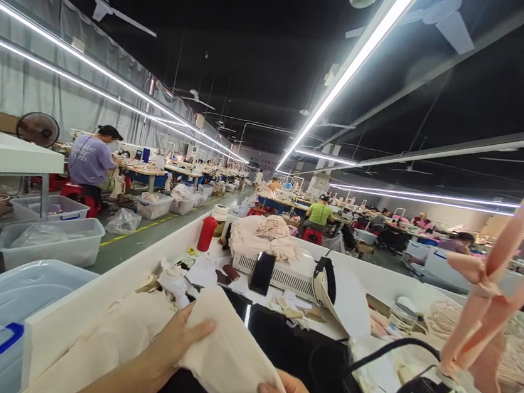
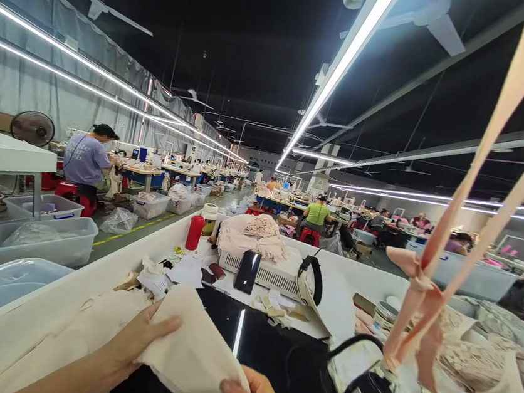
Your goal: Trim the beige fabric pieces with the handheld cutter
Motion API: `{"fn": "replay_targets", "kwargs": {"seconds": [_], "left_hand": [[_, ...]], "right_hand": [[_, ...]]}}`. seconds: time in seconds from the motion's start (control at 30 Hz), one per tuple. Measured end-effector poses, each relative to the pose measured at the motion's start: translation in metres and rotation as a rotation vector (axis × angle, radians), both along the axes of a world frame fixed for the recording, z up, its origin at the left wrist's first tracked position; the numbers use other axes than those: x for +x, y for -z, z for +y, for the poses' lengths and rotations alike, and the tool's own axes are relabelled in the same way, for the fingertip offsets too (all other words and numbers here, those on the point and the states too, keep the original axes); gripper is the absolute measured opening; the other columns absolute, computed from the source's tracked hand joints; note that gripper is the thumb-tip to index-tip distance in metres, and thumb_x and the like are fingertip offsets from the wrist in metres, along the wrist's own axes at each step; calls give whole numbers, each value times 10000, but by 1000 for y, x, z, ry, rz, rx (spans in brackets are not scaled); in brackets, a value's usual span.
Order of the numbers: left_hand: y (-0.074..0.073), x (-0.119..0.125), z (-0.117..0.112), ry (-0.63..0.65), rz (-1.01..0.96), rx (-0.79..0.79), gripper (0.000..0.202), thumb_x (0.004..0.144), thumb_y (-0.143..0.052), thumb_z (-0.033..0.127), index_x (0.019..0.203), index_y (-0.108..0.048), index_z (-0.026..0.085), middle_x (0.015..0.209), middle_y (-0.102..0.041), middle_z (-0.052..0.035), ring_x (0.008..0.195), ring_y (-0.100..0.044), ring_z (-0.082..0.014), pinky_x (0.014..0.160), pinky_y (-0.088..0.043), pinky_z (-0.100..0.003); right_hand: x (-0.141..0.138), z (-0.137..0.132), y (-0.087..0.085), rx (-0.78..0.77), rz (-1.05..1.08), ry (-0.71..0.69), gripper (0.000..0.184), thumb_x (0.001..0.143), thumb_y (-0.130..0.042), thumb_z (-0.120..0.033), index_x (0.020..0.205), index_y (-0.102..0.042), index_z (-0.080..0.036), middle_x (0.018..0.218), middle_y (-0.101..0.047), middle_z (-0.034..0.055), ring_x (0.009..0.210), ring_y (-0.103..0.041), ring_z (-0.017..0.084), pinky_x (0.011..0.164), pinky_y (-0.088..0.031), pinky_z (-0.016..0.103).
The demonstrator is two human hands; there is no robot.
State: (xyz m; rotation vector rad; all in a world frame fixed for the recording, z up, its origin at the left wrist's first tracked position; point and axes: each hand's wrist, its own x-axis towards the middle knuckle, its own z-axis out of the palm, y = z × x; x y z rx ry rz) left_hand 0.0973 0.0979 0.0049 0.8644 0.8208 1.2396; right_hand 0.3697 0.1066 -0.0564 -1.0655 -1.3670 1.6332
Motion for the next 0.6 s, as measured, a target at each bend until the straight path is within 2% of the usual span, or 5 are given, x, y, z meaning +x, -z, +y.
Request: {"fn": "replay_targets", "kwargs": {"seconds": [0.17, 0.23, 0.37, 0.47, 0.6], "left_hand": [[22, 14, 50, -94, 3, -50, 954, 634, -962, 429, 1452, -524, 206, 1064, -777, -120, 861, -754, -303, 698, -588, -360], [35, 19, 64, -97, 27, -85, 982, 658, -939, 441, 1492, -465, 227, 1063, -774, -125, 841, -757, -319, 643, -580, -364], [57, 32, 90, -119, 77, -102, 936, 726, -886, 442, 1512, -406, 276, 1167, -746, -127, 926, -757, -342, 643, -584, -372], [70, 40, 113, -144, 135, -64, 804, 781, -836, 402, 1464, -452, 222, 1220, -724, -152, 993, -745, -332, 750, -598, -392], [80, 43, 140, -224, 325, -16, 644, 777, -803, 217, 1355, -538, 117, 1324, -664, -192, 1217, -656, -315, 1023, -517, -368]], "right_hand": [[-3, 34, 19, 38, 164, 299, 609, 572, -904, -668, 825, -697, -154, 657, -667, 7, 575, -601, 155, 559, -405, 241], [-1, 46, 26, 37, 179, 367, 626, 570, -894, -662, 891, -685, -167, 668, -689, 12, 609, -644, 183, 588, -444, 258], [6, 69, 30, 64, 133, 548, 741, 605, -840, -664, 1118, -612, -180, 728, -731, 19, 721, -718, 247, 681, -523, 316], [15, 89, 25, 138, -17, 673, 755, 663, -786, -652, 1200, -580, -163, 858, -764, 67, 863, -736, 297, 740, -551, 357], [24, 114, 17, 342, -325, 775, 510, 738, -685, -526, 1123, -647, -193, 1137, -745, 120, 1102, -669, 352, 944, -512, 434]]}}
